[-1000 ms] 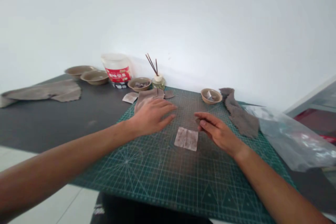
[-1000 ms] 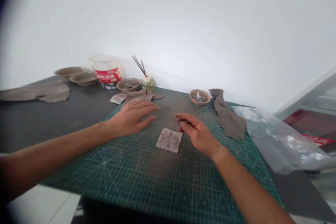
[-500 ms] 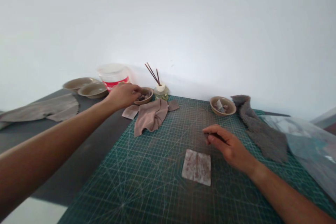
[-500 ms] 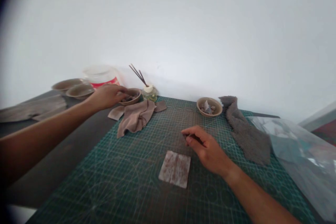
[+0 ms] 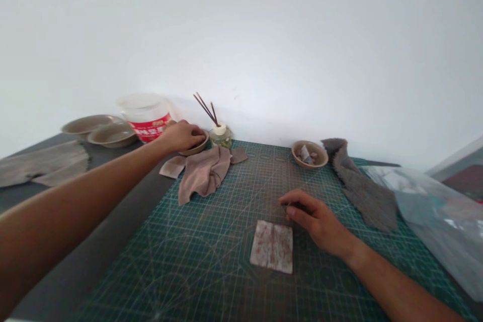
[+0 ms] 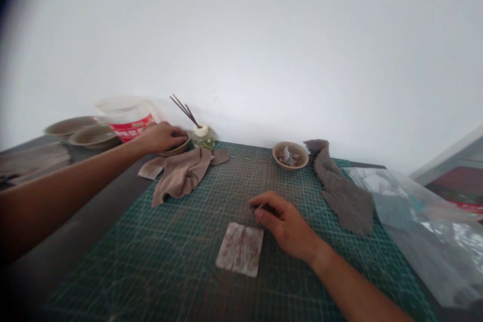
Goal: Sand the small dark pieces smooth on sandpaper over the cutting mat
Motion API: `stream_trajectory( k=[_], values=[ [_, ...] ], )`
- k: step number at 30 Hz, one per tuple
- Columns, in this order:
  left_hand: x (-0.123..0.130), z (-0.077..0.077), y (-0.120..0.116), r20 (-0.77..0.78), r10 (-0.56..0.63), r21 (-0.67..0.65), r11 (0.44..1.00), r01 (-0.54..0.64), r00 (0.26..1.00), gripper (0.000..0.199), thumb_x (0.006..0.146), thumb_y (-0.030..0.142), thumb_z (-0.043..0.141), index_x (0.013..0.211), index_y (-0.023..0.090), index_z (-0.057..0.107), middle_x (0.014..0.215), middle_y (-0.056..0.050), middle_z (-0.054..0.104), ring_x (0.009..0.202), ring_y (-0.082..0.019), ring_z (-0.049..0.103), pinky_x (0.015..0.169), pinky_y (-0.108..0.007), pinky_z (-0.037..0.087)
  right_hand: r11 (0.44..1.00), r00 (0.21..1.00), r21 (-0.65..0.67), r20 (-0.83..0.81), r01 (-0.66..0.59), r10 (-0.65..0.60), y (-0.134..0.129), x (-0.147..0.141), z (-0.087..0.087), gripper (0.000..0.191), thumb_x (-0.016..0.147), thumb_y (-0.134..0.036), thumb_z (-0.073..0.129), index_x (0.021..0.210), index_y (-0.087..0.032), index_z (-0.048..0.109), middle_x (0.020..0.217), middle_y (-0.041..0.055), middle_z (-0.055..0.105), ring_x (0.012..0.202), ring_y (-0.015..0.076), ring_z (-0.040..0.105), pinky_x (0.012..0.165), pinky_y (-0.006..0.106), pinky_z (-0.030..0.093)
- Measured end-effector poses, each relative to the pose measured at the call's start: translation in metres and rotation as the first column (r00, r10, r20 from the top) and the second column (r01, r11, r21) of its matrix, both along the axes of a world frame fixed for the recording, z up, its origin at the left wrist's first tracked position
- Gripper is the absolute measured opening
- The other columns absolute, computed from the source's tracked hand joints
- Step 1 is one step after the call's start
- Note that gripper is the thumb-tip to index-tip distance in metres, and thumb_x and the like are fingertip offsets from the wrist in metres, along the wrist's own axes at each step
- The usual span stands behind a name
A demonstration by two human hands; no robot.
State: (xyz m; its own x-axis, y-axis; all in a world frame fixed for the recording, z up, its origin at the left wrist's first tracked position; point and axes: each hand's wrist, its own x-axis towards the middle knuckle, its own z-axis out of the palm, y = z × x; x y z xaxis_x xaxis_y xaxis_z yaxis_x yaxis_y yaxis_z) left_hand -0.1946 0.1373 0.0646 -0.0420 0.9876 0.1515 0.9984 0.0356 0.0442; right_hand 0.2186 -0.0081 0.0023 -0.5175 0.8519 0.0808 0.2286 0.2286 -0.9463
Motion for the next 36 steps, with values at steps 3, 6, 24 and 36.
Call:
stream_trajectory(
  k=[3, 6, 24, 36],
  values=[
    [0.006, 0.009, -0.013, 0.110, 0.029, 0.101, 0.994, -0.041, 0.994, 0.045, 0.082, 0.051, 0.056, 0.099, 0.013, 0.073, 0.099, -0.009, 0.072, 0.102, -0.029, 0.061, 0.090, -0.035, 0.043, 1.000, 0.999, -0.031, -0.041, -0.002, 0.000, 0.000, 0.002, 0.001, 0.021, 0.094, -0.034, 0.062, 0.112, -0.024, 0.067, 0.088, -0.0003, 0.063, 0.082, 0.0153, 0.057, 0.076, 0.029, 0.045],
    [0.020, 0.019, -0.042, 0.264, 0.025, 0.217, 0.973, -0.084, 0.964, 0.048, 0.089, 0.048, 0.050, 0.114, 0.010, 0.063, 0.109, -0.011, 0.068, 0.098, -0.027, 0.061, 0.086, -0.037, 0.046, 0.998, 0.997, -0.060, -0.076, -0.009, 0.004, -0.002, 0.004, 0.004, 0.022, 0.096, -0.034, 0.060, 0.113, -0.023, 0.066, 0.087, -0.0001, 0.064, 0.083, 0.0158, 0.059, 0.076, 0.029, 0.047],
    [0.183, -0.050, -0.175, 0.923, 0.245, -0.001, 0.773, 0.634, -0.298, 0.033, 0.082, 0.028, 0.075, 0.110, 0.025, 0.058, 0.103, -0.005, 0.069, 0.100, -0.021, 0.067, 0.093, -0.037, 0.050, 0.748, 0.993, 0.663, 0.107, -0.031, -0.055, -0.020, -0.008, 0.008, 0.033, 0.097, -0.025, 0.057, 0.129, -0.023, 0.057, 0.121, 0.0081, 0.061, 0.112, 0.0210, 0.057, 0.100, 0.038, 0.047],
    [0.146, -0.062, -0.125, 0.368, -0.583, 0.289, 0.812, 0.507, 0.724, 0.022, 0.096, 0.038, 0.054, 0.110, 0.026, 0.065, 0.105, -0.004, 0.071, 0.102, -0.024, 0.065, 0.092, -0.041, 0.047, 0.699, 0.884, 0.705, 0.396, -0.121, -0.247, 0.028, 0.009, -0.010, 0.038, 0.097, -0.013, 0.052, 0.132, -0.024, 0.062, 0.130, 0.0084, 0.064, 0.117, 0.0268, 0.052, 0.102, 0.050, 0.043]
  ],
)
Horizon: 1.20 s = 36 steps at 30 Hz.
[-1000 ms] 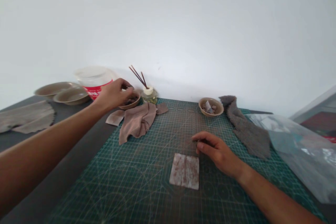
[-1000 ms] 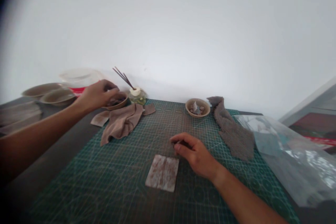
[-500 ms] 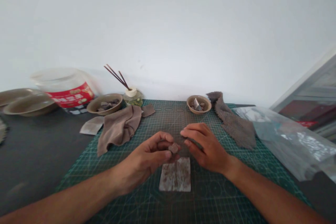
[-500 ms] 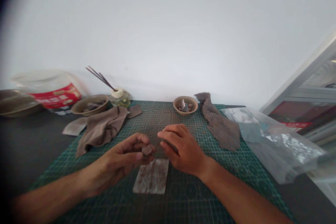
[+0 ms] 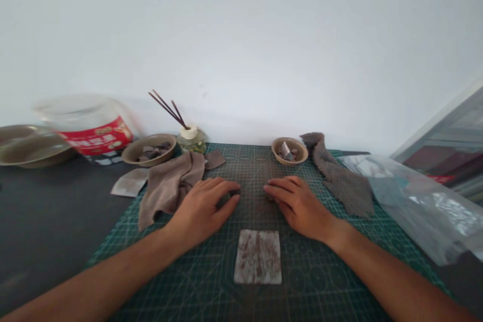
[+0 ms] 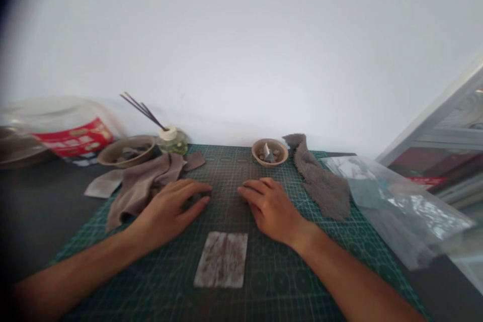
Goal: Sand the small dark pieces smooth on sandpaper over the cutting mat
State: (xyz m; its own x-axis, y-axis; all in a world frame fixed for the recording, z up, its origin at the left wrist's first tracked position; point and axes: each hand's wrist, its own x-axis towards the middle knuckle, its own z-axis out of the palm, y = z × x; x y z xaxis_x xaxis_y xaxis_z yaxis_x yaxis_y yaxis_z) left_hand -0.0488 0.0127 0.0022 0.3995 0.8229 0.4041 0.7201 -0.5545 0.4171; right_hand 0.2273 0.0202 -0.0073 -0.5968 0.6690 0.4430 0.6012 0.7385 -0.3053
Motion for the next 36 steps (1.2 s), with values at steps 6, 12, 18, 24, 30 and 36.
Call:
stream_trajectory(
  k=[6, 12, 18, 24, 30, 36],
  values=[
    [0.002, -0.009, 0.009, -0.186, 0.017, 0.064, 0.998, -0.005, 0.982, 0.026, 0.099, 0.040, 0.050, 0.111, 0.023, 0.065, 0.101, -0.005, 0.071, 0.096, -0.025, 0.064, 0.085, -0.041, 0.044, 0.994, 1.000, -0.106, -0.010, -0.002, 0.000, -0.004, -0.007, 0.005, 0.024, 0.098, -0.021, 0.057, 0.118, -0.024, 0.070, 0.115, 0.0081, 0.070, 0.107, 0.0262, 0.058, 0.099, 0.050, 0.041],
    [0.001, -0.011, 0.012, -0.205, 0.016, 0.049, 0.999, -0.006, 0.979, 0.026, 0.099, 0.040, 0.049, 0.107, 0.023, 0.067, 0.095, -0.005, 0.069, 0.092, -0.024, 0.063, 0.081, -0.038, 0.044, 0.743, 0.765, -0.584, -0.625, -0.326, -0.154, -0.034, -0.023, 0.019, 0.026, 0.100, -0.032, 0.056, 0.123, -0.028, 0.066, 0.109, 0.0043, 0.067, 0.094, 0.0166, 0.063, 0.089, 0.035, 0.051],
    [-0.001, -0.013, 0.013, -0.208, 0.031, 0.052, 0.998, -0.021, 0.978, 0.027, 0.099, 0.042, 0.048, 0.104, 0.023, 0.067, 0.093, -0.005, 0.067, 0.091, -0.024, 0.063, 0.081, -0.040, 0.044, 0.378, 0.406, -0.599, -0.780, -0.706, -0.476, -0.053, -0.033, 0.024, 0.023, 0.093, -0.033, 0.067, 0.114, -0.023, 0.069, 0.104, 0.0037, 0.066, 0.080, 0.0092, 0.063, 0.078, 0.021, 0.055],
    [-0.006, -0.007, 0.014, -0.231, 0.157, 0.182, 0.976, -0.116, 0.960, 0.034, 0.097, 0.046, 0.050, 0.123, 0.026, 0.061, 0.121, -0.009, 0.065, 0.111, -0.031, 0.056, 0.098, -0.049, 0.041, 0.247, 0.341, -0.536, -0.765, -0.807, -0.546, -0.056, -0.034, 0.028, 0.015, 0.092, -0.030, 0.070, 0.104, -0.021, 0.067, 0.098, 0.0012, 0.065, 0.077, 0.0064, 0.064, 0.078, 0.018, 0.056],
    [-0.035, 0.001, 0.028, -0.322, 0.449, 0.288, 0.885, -0.366, 0.833, 0.055, 0.092, 0.047, 0.051, 0.144, 0.027, 0.046, 0.151, -0.014, 0.042, 0.133, -0.041, 0.042, 0.105, -0.058, 0.036, 0.249, 0.332, -0.520, -0.777, -0.817, -0.534, -0.055, -0.031, 0.025, 0.016, 0.092, -0.029, 0.070, 0.105, -0.020, 0.067, 0.100, 0.0018, 0.067, 0.078, 0.0067, 0.065, 0.077, 0.018, 0.056],
    [-0.071, 0.008, 0.050, -0.360, 0.421, 0.053, 0.900, -0.432, 0.833, 0.039, 0.096, 0.045, 0.039, 0.114, 0.024, 0.066, 0.113, -0.011, 0.069, 0.098, -0.035, 0.065, 0.081, -0.046, 0.047, 0.270, 0.311, -0.496, -0.798, -0.825, -0.517, -0.051, -0.028, 0.019, 0.015, 0.093, -0.027, 0.068, 0.106, -0.019, 0.068, 0.101, 0.0032, 0.068, 0.079, 0.0082, 0.066, 0.076, 0.018, 0.056]
  ],
)
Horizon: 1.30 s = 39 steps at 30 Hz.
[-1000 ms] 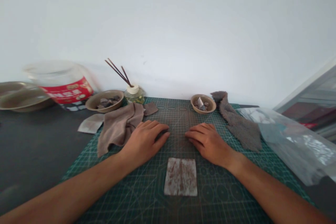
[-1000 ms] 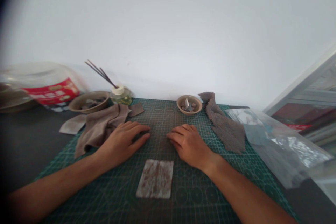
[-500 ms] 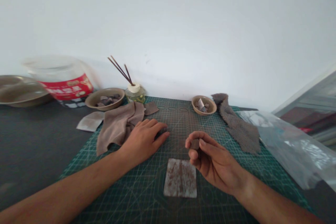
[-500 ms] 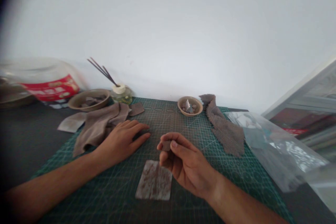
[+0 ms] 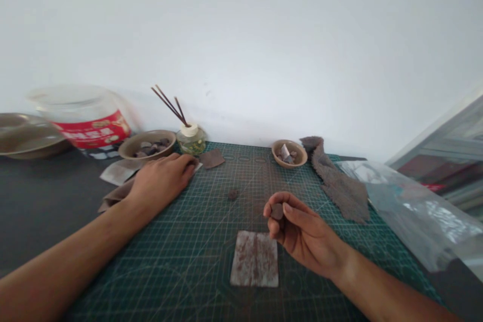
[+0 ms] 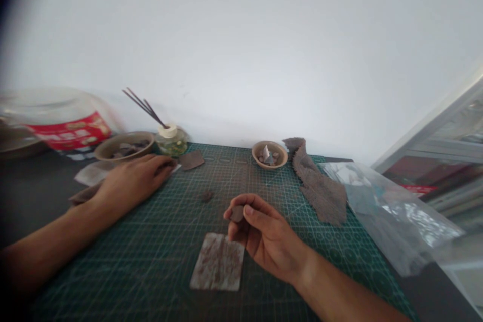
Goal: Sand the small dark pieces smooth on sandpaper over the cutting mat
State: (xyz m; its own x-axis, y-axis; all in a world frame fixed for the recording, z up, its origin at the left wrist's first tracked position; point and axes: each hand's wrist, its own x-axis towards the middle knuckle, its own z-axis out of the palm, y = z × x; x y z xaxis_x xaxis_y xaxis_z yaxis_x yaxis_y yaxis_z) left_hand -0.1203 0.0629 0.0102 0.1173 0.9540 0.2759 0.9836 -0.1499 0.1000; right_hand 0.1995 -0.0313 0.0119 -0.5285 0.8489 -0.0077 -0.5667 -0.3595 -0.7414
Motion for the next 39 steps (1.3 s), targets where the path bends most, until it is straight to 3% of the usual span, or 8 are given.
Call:
stream_trajectory(
  k=[4, 10, 13, 21, 26, 33, 36, 39],
  values=[
    [-0.016, 0.009, 0.008, 0.112, 0.117, 0.002, 0.993, -0.118, 0.987, 0.038, 0.094, 0.045, 0.041, 0.098, 0.021, 0.070, 0.096, -0.011, 0.072, 0.085, -0.033, 0.066, 0.069, -0.042, 0.046, 1.000, 1.000, 0.001, 0.005, -0.024, 0.024, 0.000, 0.000, -0.003, 0.015, 0.093, -0.027, 0.068, 0.106, -0.019, 0.069, 0.101, 0.0034, 0.068, 0.080, 0.0085, 0.066, 0.077, 0.018, 0.055],
    [-0.035, 0.021, 0.006, 0.377, 0.294, 0.128, 0.923, -0.363, 0.878, 0.049, 0.099, 0.051, 0.033, 0.119, 0.015, 0.060, 0.109, -0.007, 0.071, 0.093, -0.027, 0.065, 0.074, -0.037, 0.049, 0.999, 0.999, 0.003, 0.027, -0.037, 0.037, -0.001, -0.001, -0.006, 0.013, 0.095, -0.024, 0.065, 0.105, -0.017, 0.070, 0.101, 0.0045, 0.067, 0.080, 0.0093, 0.065, 0.078, 0.019, 0.054],
    [-0.039, 0.020, 0.003, 0.420, 0.307, 0.158, 0.902, -0.402, 0.854, 0.051, 0.099, 0.051, 0.031, 0.123, 0.014, 0.058, 0.109, -0.007, 0.070, 0.093, -0.025, 0.065, 0.075, -0.035, 0.050, 0.999, 0.998, 0.000, 0.041, -0.048, 0.048, -0.001, -0.001, -0.007, 0.014, 0.095, -0.024, 0.064, 0.105, -0.016, 0.069, 0.101, 0.0053, 0.066, 0.080, 0.0100, 0.065, 0.077, 0.020, 0.053],
    [-0.026, 0.014, -0.009, 0.132, 0.106, 0.032, 0.993, -0.111, 0.986, 0.046, 0.091, 0.061, 0.043, 0.090, 0.026, 0.073, 0.078, -0.002, 0.071, 0.074, -0.023, 0.065, 0.070, -0.033, 0.048, 0.996, 0.991, -0.014, 0.099, -0.087, 0.088, -0.003, 0.003, -0.013, 0.016, 0.096, -0.026, 0.064, 0.107, -0.016, 0.069, 0.101, 0.0053, 0.065, 0.084, 0.0111, 0.064, 0.079, 0.021, 0.051],
    [-0.011, 0.008, -0.015, -0.074, -0.049, 0.081, 0.995, 0.055, 0.996, 0.035, 0.088, 0.048, 0.051, 0.102, 0.025, 0.073, 0.109, -0.009, 0.069, 0.111, -0.034, 0.057, 0.100, -0.049, 0.038, 0.995, 0.988, -0.017, 0.119, -0.102, 0.103, -0.003, 0.001, -0.014, 0.016, 0.095, -0.027, 0.066, 0.107, -0.016, 0.069, 0.100, 0.0055, 0.065, 0.083, 0.0114, 0.063, 0.078, 0.022, 0.050],
    [-0.009, 0.004, -0.015, -0.182, -0.133, 0.102, 0.983, 0.154, 0.974, 0.027, 0.083, 0.030, 0.052, 0.097, 0.021, 0.073, 0.103, -0.010, 0.072, 0.110, -0.034, 0.056, 0.098, -0.052, 0.038, 0.994, 0.984, 0.004, 0.141, -0.111, 0.109, -0.001, 0.003, -0.013, 0.017, 0.094, -0.029, 0.068, 0.106, -0.018, 0.070, 0.098, 0.0044, 0.066, 0.085, 0.0111, 0.063, 0.080, 0.023, 0.049],
    [-0.009, 0.002, -0.017, -0.180, -0.174, 0.101, 0.976, 0.194, 0.968, 0.031, 0.083, 0.028, 0.052, 0.105, 0.022, 0.073, 0.112, -0.008, 0.072, 0.117, -0.035, 0.054, 0.102, -0.053, 0.036, 0.955, 0.939, 0.075, 0.220, -0.286, 0.264, 0.000, 0.015, -0.003, 0.025, 0.090, -0.037, 0.072, 0.107, -0.018, 0.070, 0.092, 0.0040, 0.067, 0.079, 0.0111, 0.063, 0.074, 0.022, 0.049],
    [-0.005, -0.001, -0.020, -0.191, -0.219, 0.128, 0.961, 0.245, 0.957, 0.033, 0.089, 0.033, 0.049, 0.111, 0.022, 0.072, 0.123, -0.009, 0.069, 0.130, -0.040, 0.046, 0.108, -0.060, 0.028, 0.799, 0.735, 0.066, 0.442, -0.598, 0.514, -0.004, 0.027, 0.017, 0.040, 0.086, -0.044, 0.073, 0.115, -0.017, 0.071, 0.088, 0.0046, 0.067, 0.068, 0.0097, 0.058, 0.062, 0.019, 0.045]
  ],
)
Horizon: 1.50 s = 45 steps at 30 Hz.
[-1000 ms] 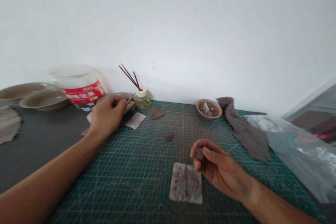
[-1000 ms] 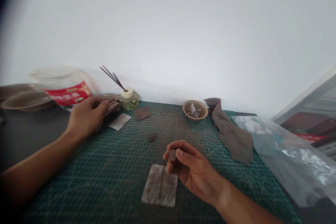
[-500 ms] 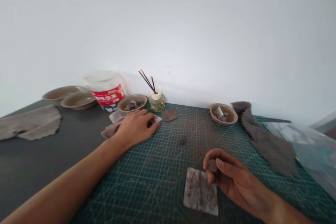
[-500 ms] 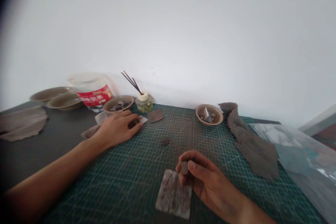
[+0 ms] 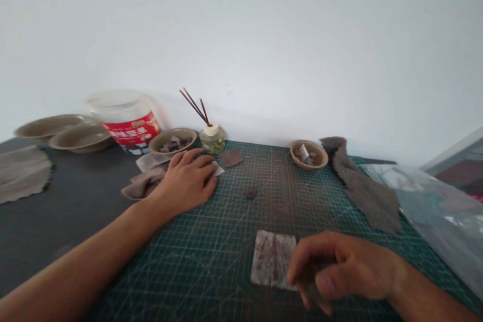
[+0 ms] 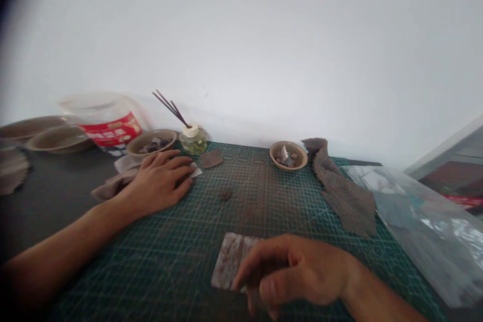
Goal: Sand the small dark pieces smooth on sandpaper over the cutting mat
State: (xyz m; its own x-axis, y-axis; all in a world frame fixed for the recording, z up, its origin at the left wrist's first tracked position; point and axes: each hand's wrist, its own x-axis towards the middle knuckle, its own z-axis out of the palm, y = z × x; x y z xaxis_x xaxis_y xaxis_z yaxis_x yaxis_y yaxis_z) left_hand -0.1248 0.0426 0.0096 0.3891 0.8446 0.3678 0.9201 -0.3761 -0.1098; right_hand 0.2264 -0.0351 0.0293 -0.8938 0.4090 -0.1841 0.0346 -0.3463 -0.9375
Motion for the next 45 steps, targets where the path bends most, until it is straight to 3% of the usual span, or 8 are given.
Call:
stream_trajectory(
  k=[6, 11, 14, 22, 28, 32, 39, 45],
  values=[
    [0.013, 0.000, -0.010, -0.055, -0.205, 0.033, 0.978, 0.207, 0.977, 0.031, 0.093, 0.030, 0.047, 0.111, 0.024, 0.072, 0.130, -0.007, 0.066, 0.136, -0.039, 0.042, 0.110, -0.061, 0.027, 0.852, 0.845, 0.378, 0.520, -0.362, 0.128, -0.004, 0.001, 0.026, 0.047, 0.089, -0.040, 0.063, 0.133, -0.022, 0.065, 0.092, 0.0041, 0.073, 0.073, 0.0163, 0.063, 0.060, 0.022, 0.042],
    [0.026, 0.005, -0.022, 0.016, -0.370, -0.095, 0.924, 0.369, 0.929, 0.031, 0.095, 0.027, 0.048, 0.119, 0.027, 0.068, 0.125, -0.002, 0.069, 0.133, -0.032, 0.049, 0.111, -0.052, 0.033, 0.718, 0.696, 0.675, 0.435, 0.168, -0.571, 0.011, 0.002, 0.006, 0.060, 0.096, -0.041, 0.055, 0.152, -0.024, 0.040, 0.093, 0.0020, 0.069, 0.078, 0.0179, 0.063, 0.069, 0.028, 0.046],
    [0.036, 0.008, -0.031, 0.098, -0.444, -0.195, 0.869, 0.455, 0.891, 0.031, 0.097, 0.027, 0.048, 0.123, 0.026, 0.065, 0.128, -0.003, 0.067, 0.122, -0.025, 0.059, 0.108, -0.044, 0.039, 0.607, 0.624, 0.676, 0.272, 0.418, -0.732, 0.019, 0.002, -0.005, 0.059, 0.098, -0.044, 0.053, 0.152, -0.025, 0.036, 0.099, 0.0018, 0.066, 0.083, 0.0172, 0.061, 0.075, 0.030, 0.047],
    [0.071, 0.010, -0.064, 0.351, -0.601, -0.304, 0.652, 0.694, 0.718, 0.042, 0.094, 0.014, 0.049, 0.133, 0.027, 0.056, 0.139, -0.002, 0.059, 0.123, -0.018, 0.058, 0.107, -0.031, 0.046, 0.554, 0.668, 0.697, 0.145, 0.455, -0.730, 0.012, -0.011, -0.018, 0.037, 0.097, -0.035, 0.056, 0.133, -0.027, 0.054, 0.111, 0.0029, 0.065, 0.098, 0.0173, 0.062, 0.087, 0.033, 0.048],
    [0.071, 0.008, -0.064, 0.338, -0.446, -0.312, 0.778, 0.546, 0.829, 0.029, 0.094, 0.025, 0.055, 0.123, 0.025, 0.061, 0.119, -0.004, 0.065, 0.107, -0.023, 0.060, 0.097, -0.042, 0.047, 0.561, 0.762, 0.781, 0.179, 0.275, -0.623, -0.005, -0.016, -0.010, 0.016, 0.094, -0.031, 0.063, 0.108, -0.023, 0.062, 0.092, 0.0001, 0.065, 0.075, 0.0133, 0.058, 0.066, 0.026, 0.045],
    [0.066, 0.008, -0.061, 0.326, -0.456, -0.353, 0.753, 0.554, 0.828, 0.025, 0.093, 0.027, 0.058, 0.118, 0.027, 0.063, 0.114, -0.004, 0.064, 0.105, -0.023, 0.057, 0.095, -0.043, 0.043, 0.538, 0.894, 0.842, 0.207, 0.044, -0.397, -0.009, -0.020, -0.011, 0.009, 0.092, -0.024, 0.065, 0.102, -0.023, 0.063, 0.093, -0.0009, 0.066, 0.081, 0.0130, 0.061, 0.074, 0.026, 0.047],
    [0.078, 0.015, -0.071, 0.438, -0.594, -0.409, 0.538, 0.738, 0.675, 0.041, 0.089, 0.011, 0.051, 0.126, 0.029, 0.058, 0.124, 0.000, 0.065, 0.115, -0.021, 0.055, 0.103, -0.040, 0.035, 0.260, 0.629, 0.891, -0.035, 0.371, -0.776, 0.018, -0.017, -0.029, 0.014, 0.096, -0.023, 0.060, 0.110, -0.023, 0.063, 0.106, 0.0035, 0.067, 0.093, 0.0170, 0.063, 0.084, 0.032, 0.051],
    [0.079, 0.013, -0.075, 0.407, -0.519, -0.386, 0.648, 0.657, 0.752, 0.026, 0.091, 0.021, 0.053, 0.117, 0.023, 0.060, 0.105, -0.004, 0.065, 0.096, -0.022, 0.058, 0.088, -0.041, 0.040, 0.261, 0.844, 0.926, -0.099, 0.271, -0.528, -0.010, -0.023, -0.026, 0.007, 0.097, -0.024, 0.061, 0.103, -0.022, 0.059, 0.102, 0.0034, 0.067, 0.096, 0.0158, 0.064, 0.087, 0.029, 0.051]
  ],
)
